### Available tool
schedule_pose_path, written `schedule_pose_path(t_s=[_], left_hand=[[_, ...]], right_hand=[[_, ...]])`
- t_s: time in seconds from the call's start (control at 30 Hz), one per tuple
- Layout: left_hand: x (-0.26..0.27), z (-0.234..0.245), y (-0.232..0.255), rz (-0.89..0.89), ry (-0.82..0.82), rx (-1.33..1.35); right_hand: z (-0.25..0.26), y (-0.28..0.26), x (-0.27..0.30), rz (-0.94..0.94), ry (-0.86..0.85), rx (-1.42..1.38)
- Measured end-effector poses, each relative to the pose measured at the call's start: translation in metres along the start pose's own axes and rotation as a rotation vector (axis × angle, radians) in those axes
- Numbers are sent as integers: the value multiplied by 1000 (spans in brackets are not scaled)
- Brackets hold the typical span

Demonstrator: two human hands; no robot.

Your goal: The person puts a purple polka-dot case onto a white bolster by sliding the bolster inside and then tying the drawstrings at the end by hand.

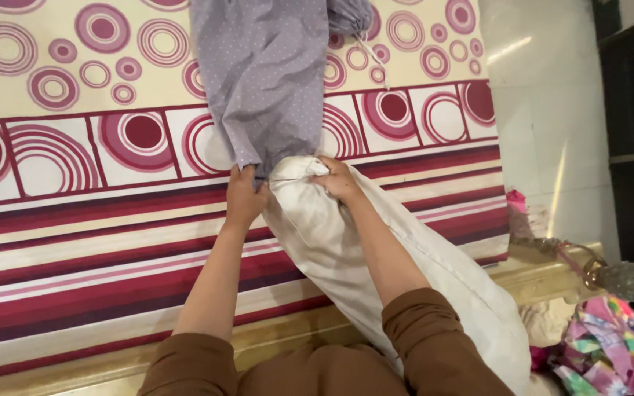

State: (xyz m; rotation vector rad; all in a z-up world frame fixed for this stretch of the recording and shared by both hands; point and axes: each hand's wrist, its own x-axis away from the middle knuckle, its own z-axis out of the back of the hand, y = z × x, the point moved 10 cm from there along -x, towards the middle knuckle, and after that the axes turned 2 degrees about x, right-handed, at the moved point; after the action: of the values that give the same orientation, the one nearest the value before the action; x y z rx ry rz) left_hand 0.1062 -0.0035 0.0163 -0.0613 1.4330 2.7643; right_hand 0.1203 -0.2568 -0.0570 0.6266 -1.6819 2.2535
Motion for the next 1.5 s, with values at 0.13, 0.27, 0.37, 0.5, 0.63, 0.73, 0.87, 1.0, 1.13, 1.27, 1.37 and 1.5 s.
schedule_pose_path(t_s=[0.13,0.27,0.37,0.5,0.63,0.73,0.87,1.0,1.13,1.27,1.37,1.5], left_hand=[[-13,26,27,-113,97,-21],[-17,55,72,-262,155,-53],[-21,59,91,-193,8,-11],[-12,58,123,-332,-154,-178],[14,65,140,-458,-171,-375],[31,79,132,-417,-172,-426],[57,86,127,-444,-117,-443],[72,81,148,-463,11,-324],[85,77,171,-493,109,-160],[114,36,150,-399,62,-51],[116,-2,71,13,249,361],[130,-92,-23,646,-27,590]], right_hand=[[-8,-29,11,143,-80,-48],[-37,-70,37,227,-254,-145],[-53,-103,63,282,-374,-98],[-68,-119,74,310,-413,-48],[-63,-108,65,293,-311,-33],[-39,-98,50,248,-166,-286],[27,-104,42,387,147,-180],[61,-107,39,404,331,-320],[75,-114,48,479,443,-273],[78,-105,49,498,531,-395],[67,-99,47,492,535,-376],[24,-101,53,394,197,-9]])
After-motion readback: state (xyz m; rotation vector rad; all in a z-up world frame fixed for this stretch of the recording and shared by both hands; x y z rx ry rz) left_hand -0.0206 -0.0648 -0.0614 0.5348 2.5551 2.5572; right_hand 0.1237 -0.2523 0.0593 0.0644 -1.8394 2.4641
